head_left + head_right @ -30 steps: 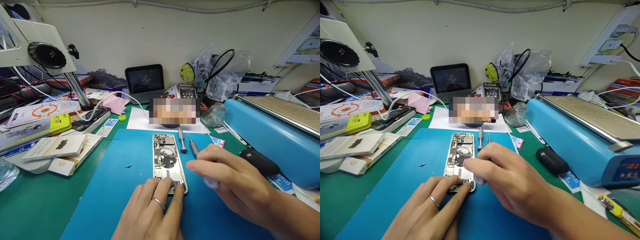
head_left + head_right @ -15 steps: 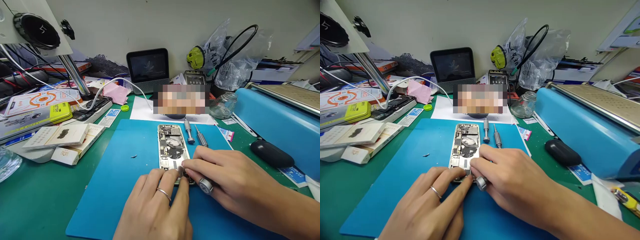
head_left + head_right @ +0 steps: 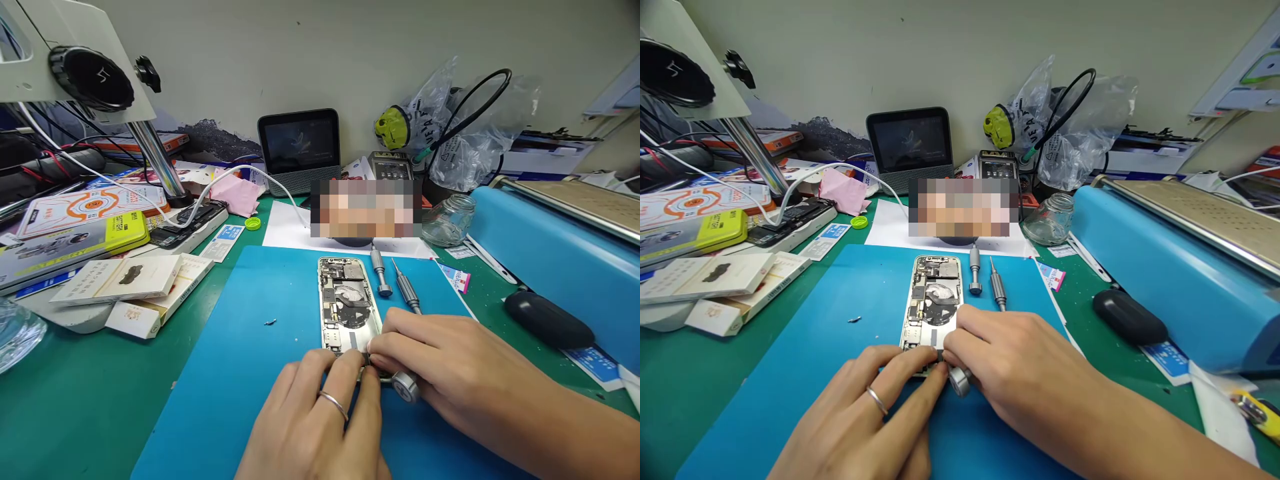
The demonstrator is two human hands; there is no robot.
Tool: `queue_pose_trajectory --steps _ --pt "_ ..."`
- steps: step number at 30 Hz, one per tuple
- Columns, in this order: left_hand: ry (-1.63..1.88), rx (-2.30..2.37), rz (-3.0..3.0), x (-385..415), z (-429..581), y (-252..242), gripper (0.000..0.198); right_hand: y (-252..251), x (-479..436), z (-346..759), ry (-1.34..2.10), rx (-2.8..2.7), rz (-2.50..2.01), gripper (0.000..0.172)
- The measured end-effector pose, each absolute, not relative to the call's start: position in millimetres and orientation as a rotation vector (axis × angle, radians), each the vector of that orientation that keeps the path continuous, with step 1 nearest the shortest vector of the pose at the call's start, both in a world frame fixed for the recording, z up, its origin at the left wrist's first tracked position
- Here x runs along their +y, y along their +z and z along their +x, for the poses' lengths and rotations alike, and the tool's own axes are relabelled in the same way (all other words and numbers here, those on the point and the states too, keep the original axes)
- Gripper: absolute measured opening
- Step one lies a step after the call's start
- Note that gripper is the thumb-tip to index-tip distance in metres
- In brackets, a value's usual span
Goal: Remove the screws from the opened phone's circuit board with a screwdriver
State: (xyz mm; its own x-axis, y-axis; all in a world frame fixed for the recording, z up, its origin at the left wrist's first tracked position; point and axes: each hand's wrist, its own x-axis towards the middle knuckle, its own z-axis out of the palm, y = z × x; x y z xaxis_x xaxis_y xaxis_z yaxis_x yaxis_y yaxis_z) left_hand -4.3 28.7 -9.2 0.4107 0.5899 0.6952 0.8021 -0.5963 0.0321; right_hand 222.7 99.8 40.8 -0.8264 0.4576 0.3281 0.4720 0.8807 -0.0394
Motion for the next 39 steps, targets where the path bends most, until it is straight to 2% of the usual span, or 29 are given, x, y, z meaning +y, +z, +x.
queue_pose_trajectory --steps 10,19,28,33,37,39 --pt "-0.988 -1.223 -2.371 27 -3 -7 0.042 36 102 223 -0.188 -2.698 -0.668 0.041" --pt "-0.979 -1.211 -2.478 25 -9 -6 0.035 47 115 236 -0.317 -2.612 -0.748 0.034" --pt "-0.88 -1.304 -2.586 19 -6 5 0.047 46 112 239 -0.332 -2.628 -0.736 0.043" --pt "-0.908 -1.509 -2.532 14 -4 6 0.053 45 114 239 -0.319 -2.625 -0.748 0.046" --pt "-0.707 -1.222 -2.614 17 -13 1 0.053 45 114 238 -0.28 -2.645 -0.749 0.049" --pt "-0.724 -1.249 -2.619 16 -14 -1 0.052 47 112 237 -0.26 -2.653 -0.776 0.047"
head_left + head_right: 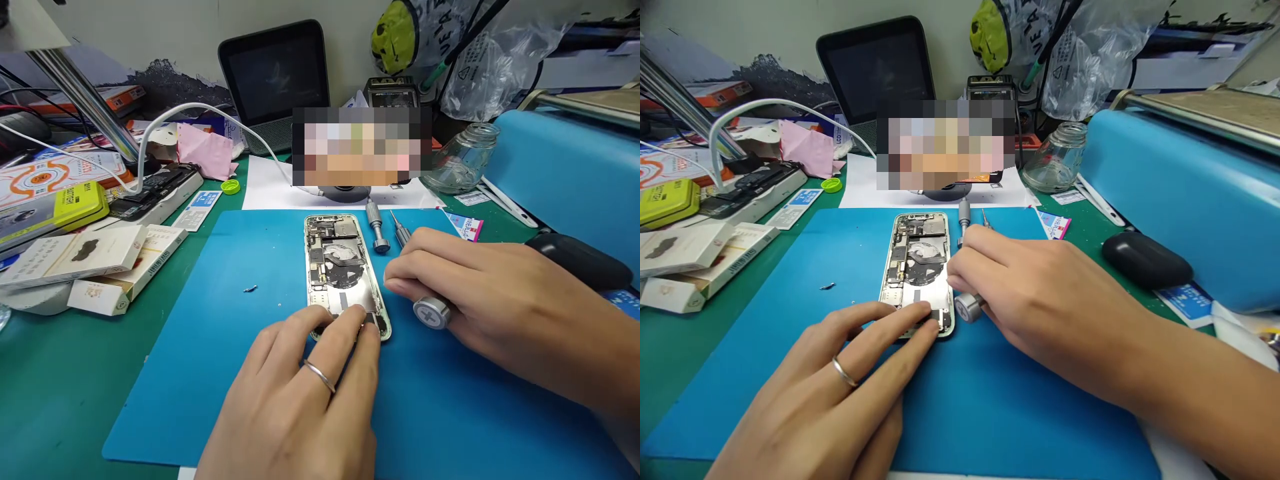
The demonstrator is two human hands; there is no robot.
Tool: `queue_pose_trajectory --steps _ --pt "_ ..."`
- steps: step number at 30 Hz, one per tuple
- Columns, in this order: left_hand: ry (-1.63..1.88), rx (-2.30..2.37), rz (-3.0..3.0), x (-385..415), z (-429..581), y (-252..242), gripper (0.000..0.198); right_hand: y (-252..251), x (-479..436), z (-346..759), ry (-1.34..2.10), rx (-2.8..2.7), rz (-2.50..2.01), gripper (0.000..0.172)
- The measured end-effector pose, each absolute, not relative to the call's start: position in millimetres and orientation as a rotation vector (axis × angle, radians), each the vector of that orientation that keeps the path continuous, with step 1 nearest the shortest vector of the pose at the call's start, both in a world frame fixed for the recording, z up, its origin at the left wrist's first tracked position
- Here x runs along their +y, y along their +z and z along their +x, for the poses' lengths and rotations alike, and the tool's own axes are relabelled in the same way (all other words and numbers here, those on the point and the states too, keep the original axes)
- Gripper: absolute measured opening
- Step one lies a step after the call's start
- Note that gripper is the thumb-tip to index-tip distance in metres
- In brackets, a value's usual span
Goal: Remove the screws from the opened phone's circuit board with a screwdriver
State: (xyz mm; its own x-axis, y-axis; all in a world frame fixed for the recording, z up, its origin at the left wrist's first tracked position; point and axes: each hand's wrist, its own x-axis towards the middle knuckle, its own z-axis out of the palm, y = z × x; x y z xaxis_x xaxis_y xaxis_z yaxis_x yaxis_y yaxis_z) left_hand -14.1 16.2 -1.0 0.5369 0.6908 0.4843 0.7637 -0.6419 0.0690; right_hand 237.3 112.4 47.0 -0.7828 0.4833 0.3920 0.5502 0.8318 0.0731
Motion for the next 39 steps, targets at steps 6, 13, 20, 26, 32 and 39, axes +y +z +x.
queue_pose_trajectory --steps 6,13,20,26,32,39 --pt "-0.783 -1.33 -2.636 9 -9 -3 0.053 49 112 236 -0.246 -2.663 -0.794 0.048" --pt "-0.704 -1.251 -2.67 14 -16 -2 0.055 47 112 237 -0.26 -2.674 -0.807 0.044" --pt "-0.663 -1.202 -2.685 18 -19 5 0.048 46 111 240 -0.253 -2.674 -0.8 0.044" --pt "-0.664 -1.292 -2.7 18 -15 10 0.047 36 113 242 -0.209 -2.606 -0.784 0.038" --pt "-0.679 -1.317 -2.702 16 -14 9 0.046 36 115 240 -0.193 -2.628 -0.789 0.038" --pt "-0.691 -1.303 -2.717 16 -15 10 0.044 37 115 239 -0.204 -2.628 -0.774 0.042"
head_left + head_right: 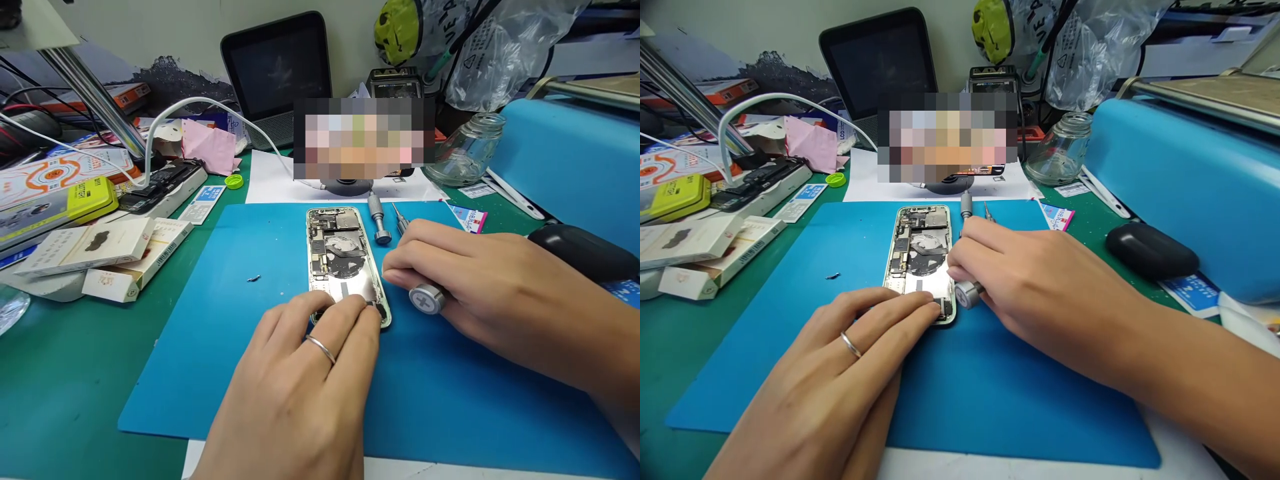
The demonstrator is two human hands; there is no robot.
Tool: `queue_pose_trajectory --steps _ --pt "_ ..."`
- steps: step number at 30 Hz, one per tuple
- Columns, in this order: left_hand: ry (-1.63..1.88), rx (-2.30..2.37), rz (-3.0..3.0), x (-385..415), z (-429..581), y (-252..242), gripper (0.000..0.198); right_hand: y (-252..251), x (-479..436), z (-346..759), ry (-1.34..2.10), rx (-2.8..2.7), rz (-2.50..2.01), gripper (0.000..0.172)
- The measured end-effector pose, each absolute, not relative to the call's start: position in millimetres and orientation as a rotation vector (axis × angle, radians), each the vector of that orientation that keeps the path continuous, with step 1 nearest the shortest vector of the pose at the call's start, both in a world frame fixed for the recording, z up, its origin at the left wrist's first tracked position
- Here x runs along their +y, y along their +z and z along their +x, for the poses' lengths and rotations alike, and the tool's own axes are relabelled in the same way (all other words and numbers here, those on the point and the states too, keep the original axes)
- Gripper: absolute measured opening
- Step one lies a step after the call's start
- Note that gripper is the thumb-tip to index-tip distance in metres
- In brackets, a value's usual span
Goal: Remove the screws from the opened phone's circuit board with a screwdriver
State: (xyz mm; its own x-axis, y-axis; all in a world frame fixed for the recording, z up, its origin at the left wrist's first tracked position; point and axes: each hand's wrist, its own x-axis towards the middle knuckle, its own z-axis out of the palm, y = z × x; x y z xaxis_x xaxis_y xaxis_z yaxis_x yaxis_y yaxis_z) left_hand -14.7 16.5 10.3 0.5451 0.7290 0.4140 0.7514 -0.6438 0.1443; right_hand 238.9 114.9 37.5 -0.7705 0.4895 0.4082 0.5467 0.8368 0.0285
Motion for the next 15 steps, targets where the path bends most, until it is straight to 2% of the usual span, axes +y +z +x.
queue_pose_trajectory --steps 11,15 --pt "-0.681 -1.237 -2.644 21 -11 3 0.05 48 114 238 -0.213 -2.707 -0.784 0.043" --pt "-0.799 -1.348 -2.581 18 -1 -2 0.05 48 115 240 -0.212 -2.714 -0.783 0.041"
